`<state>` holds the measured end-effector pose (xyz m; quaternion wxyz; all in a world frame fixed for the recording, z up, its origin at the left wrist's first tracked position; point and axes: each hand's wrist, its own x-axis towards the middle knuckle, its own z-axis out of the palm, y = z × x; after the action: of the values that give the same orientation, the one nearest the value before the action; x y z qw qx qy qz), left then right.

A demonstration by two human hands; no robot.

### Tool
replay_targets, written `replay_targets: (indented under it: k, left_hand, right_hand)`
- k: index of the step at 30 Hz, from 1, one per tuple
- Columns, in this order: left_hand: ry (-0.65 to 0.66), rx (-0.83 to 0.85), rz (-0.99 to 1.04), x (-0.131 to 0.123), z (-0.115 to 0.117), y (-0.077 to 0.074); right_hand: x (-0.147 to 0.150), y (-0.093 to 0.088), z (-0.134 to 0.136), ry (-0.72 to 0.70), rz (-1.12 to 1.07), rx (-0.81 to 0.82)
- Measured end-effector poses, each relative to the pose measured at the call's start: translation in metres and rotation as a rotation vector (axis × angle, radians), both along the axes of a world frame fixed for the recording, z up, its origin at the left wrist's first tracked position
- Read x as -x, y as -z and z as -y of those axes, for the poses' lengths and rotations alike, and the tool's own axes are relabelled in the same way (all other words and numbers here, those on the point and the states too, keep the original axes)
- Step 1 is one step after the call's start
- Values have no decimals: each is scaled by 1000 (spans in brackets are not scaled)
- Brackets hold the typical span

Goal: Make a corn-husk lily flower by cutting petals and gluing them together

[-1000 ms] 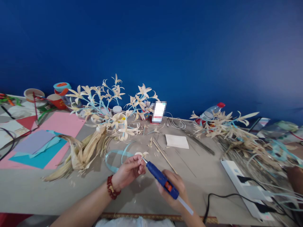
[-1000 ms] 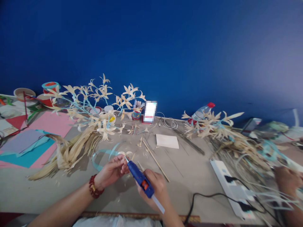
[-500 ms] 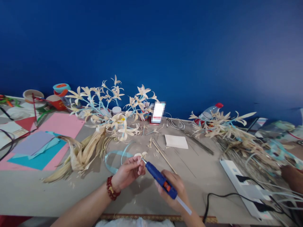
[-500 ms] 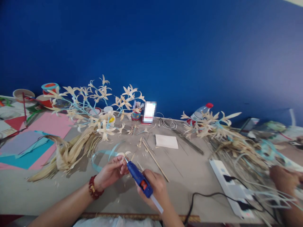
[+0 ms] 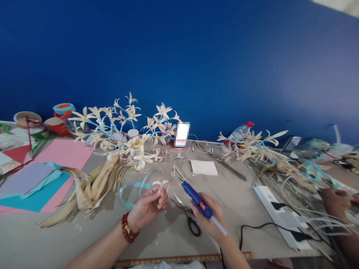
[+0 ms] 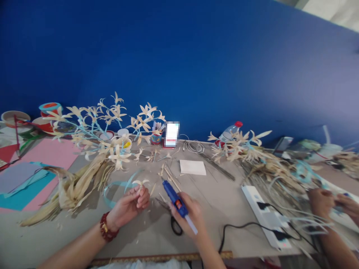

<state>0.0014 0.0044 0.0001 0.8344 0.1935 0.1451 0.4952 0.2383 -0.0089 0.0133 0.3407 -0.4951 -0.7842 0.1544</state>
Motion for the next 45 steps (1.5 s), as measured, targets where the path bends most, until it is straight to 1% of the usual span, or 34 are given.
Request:
replay_targets:
  k: [2,3,5,8,11,13,16,19,21,22,24,26,27,30,32,35,38,41,45]
  left_hand:
    - [6,2,6,0,0,-1]
    - [7,3,9,0,0,-1]
    - [4,5,19,1,0,-1]
    - [-14,6,40,2,1,-1]
    - [-29,2,70,5,0,-1]
    - [-40,3,88,6,-1,0]
    - [-45,7,100,6,-1,0]
    - [-38,11,105,5,-1,1]
    - [-31,7,99,4,0,1]
    - [-26,2,91,4,0,1]
    - [-22,-6,69,3,1,1]
    - [-25,-12,45,2,1,2]
    - [-28,-13,36,1,1,2]
    - [-45,-16,23,2,0,1]
    - [-60,-16,22,4,-1,1]
    - [-74,-19,19,7,-3,-1]
    - [-79,-26,18,7,-4,-1]
    - [-64,-24,25,6,-4,-1]
    - [-44,9,14,4,-2,-1]
  right_hand:
    - [-20,6,-13,122,92,-27]
    - [-30,10,-20,216,167,-32]
    - [-50,16,-33,360,340,21]
    - [-72,23,-50,433,496,128]
    - [-83,25,-59,426,549,169]
    - [-90,24,-63,388,551,191]
    - [-102,16,-67,272,553,215]
    - [-109,2,-70,149,544,173]
    - [-101,-7,-72,134,478,130]
    - [-92,-10,-74,140,423,113]
    - [-64,-12,-80,70,319,91]
    - [-31,-7,-90,-49,289,86]
    - [-15,-3,-96,-69,289,81]
    - [23,13,-116,-76,296,66]
    - [37,21,-128,-87,293,58]
    - [46,27,-136,-111,269,56]
    - [47,27,-136,-133,212,78]
    - [44,23,-132,-128,111,131]
    - [36,18,-120,-89,-76,249]
